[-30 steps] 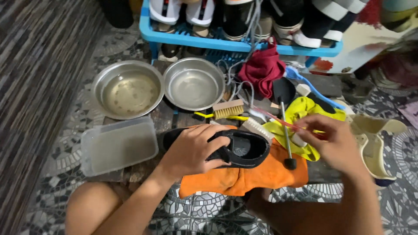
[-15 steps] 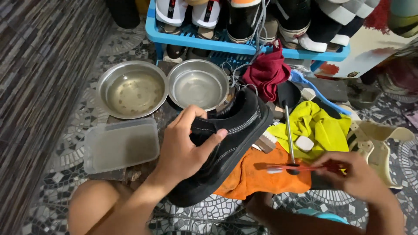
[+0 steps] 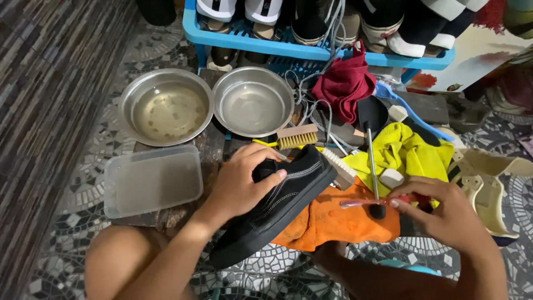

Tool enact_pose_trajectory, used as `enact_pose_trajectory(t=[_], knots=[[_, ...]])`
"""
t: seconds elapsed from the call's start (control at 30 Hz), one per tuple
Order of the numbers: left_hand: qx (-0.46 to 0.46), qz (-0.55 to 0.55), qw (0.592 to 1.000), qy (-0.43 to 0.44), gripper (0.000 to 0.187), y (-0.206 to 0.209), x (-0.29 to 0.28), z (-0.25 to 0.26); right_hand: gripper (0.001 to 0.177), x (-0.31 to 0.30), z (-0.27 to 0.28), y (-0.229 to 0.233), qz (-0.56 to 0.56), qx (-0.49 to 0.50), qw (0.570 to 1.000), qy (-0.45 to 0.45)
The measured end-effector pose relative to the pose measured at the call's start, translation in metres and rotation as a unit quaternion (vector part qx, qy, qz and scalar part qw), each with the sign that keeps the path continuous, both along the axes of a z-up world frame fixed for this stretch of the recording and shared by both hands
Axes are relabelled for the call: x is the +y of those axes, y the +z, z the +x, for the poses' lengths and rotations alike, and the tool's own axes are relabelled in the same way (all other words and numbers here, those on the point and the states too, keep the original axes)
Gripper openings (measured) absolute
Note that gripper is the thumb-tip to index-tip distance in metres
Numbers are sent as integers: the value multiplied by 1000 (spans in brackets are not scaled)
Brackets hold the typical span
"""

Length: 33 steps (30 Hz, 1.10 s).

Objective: The person scrubs a black sneaker with a toothbrush, repeatedly dipping it into water and applying cleaning solution. They wipe the shoe with a yellow cloth and continue scrubbing different areas of the shoe.

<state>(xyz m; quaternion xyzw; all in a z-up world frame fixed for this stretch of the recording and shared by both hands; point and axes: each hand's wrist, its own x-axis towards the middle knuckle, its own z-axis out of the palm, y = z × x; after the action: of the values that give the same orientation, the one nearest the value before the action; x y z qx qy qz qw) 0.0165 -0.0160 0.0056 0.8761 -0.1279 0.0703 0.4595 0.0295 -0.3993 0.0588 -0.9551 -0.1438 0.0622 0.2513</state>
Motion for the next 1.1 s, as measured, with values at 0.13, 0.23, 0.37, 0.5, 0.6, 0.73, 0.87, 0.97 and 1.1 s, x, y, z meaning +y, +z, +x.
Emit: enact_pose_trajectory(t=[0.13, 0.23, 0.37, 0.5, 0.6, 0.73, 0.87, 0.97, 1.1], knots=[[76, -13, 995, -62, 49, 5, 7, 13, 16, 4, -3, -3, 23, -33, 999, 11], [160, -86, 979, -90, 57, -2, 4, 18, 14, 8, -5, -6, 29, -75, 995, 61], [156, -219, 956, -122, 42, -7, 3, 12, 15, 24, -11, -2, 57, -62, 996, 28], [87, -286, 947, -114, 30, 5, 9, 1, 16, 35, -11, 0, 79, -87, 992, 54], [133, -418, 888, -136, 21, -12, 2, -4, 18, 40, -13, 4, 92, -96, 989, 66], [231, -444, 851, -159, 36, -24, -6, -7, 14, 46, -15, 2, 118, -100, 985, 78], [175, -133, 972, -77, 34, 10, -15, -10, 13, 51, -11, 0, 115, -84, 983, 116], [233, -122, 962, -71, 33, 6, -18, -8, 17, 51, -7, 1, 99, -54, 985, 131], [212, -279, 926, -139, 35, -16, -13, -9, 13, 40, 2, -9, 2, 13, 994, 104]])
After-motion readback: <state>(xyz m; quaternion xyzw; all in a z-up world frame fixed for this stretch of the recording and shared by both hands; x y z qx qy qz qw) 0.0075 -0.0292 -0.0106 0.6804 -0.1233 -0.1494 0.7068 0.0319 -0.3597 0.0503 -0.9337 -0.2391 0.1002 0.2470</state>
